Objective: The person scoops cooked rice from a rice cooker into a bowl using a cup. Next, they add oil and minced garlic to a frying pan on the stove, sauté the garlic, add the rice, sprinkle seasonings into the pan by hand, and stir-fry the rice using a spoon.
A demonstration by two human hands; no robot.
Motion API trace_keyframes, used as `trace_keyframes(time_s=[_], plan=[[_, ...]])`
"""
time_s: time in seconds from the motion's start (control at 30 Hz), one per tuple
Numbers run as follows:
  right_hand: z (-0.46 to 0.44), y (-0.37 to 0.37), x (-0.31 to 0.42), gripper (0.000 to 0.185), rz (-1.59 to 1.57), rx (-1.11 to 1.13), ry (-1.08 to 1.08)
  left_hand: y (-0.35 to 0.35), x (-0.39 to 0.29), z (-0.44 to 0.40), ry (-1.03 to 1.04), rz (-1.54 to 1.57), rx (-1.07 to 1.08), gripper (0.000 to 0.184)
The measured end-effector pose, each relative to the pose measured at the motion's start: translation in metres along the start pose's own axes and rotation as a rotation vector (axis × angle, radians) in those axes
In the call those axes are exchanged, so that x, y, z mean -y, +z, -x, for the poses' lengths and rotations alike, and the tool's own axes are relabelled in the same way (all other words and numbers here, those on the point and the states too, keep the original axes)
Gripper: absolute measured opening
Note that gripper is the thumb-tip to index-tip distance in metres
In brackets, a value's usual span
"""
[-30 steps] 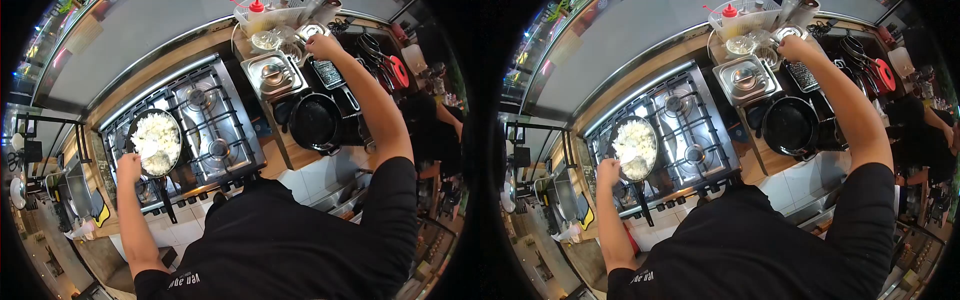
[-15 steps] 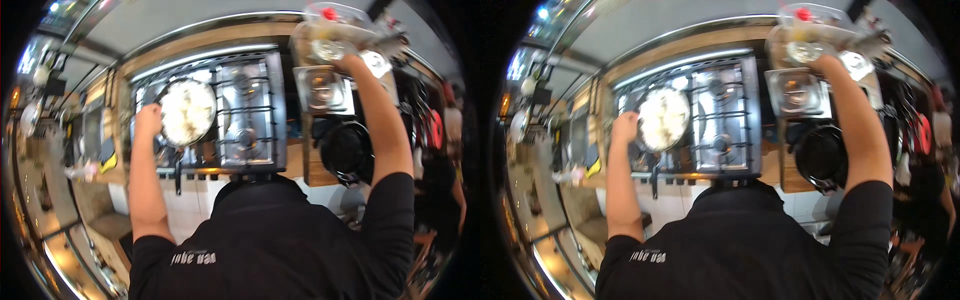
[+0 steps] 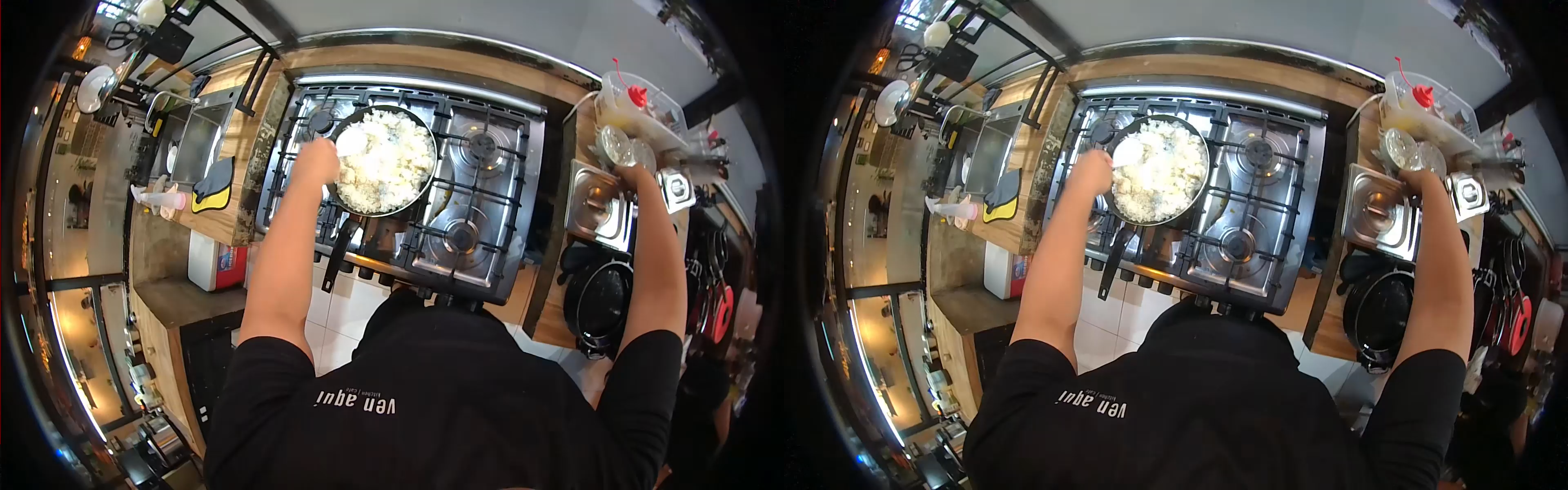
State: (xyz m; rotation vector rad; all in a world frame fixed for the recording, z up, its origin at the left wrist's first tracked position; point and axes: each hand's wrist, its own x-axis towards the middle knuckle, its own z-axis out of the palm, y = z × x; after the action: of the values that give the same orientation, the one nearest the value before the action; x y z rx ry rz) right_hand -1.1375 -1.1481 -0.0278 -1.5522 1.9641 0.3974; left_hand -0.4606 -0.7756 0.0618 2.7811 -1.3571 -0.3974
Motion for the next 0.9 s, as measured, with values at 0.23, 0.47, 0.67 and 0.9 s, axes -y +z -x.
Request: trace_keyframes(time_s=[0.23, 0.47, 0.67, 0.9], plan=[[0.041, -0.002, 0.013, 0.044, -0.074, 0.092, 0.04, -0.024, 0.01, -0.011, 0.121, -0.119, 0.045, 0.019], [0.006, 0.0, -0.007, 0.051, -0.028, 0.068, -0.01, 0.029, -0.022, -0.016, 0.076, -0.005, 0.076, 0.023], [-0.028, 0.006, -0.02, 0.046, -0.043, 0.088, -0.117, -0.043, 0.009, 0.048, 0.079, -0.011, 0.097, 0.023], [-0.017, -0.001, -0.014, 0.056, 0.044, 0.026, -0.065, 0.016, -0.004, 0.095, -0.129, -0.14, 0.206, 0.027]])
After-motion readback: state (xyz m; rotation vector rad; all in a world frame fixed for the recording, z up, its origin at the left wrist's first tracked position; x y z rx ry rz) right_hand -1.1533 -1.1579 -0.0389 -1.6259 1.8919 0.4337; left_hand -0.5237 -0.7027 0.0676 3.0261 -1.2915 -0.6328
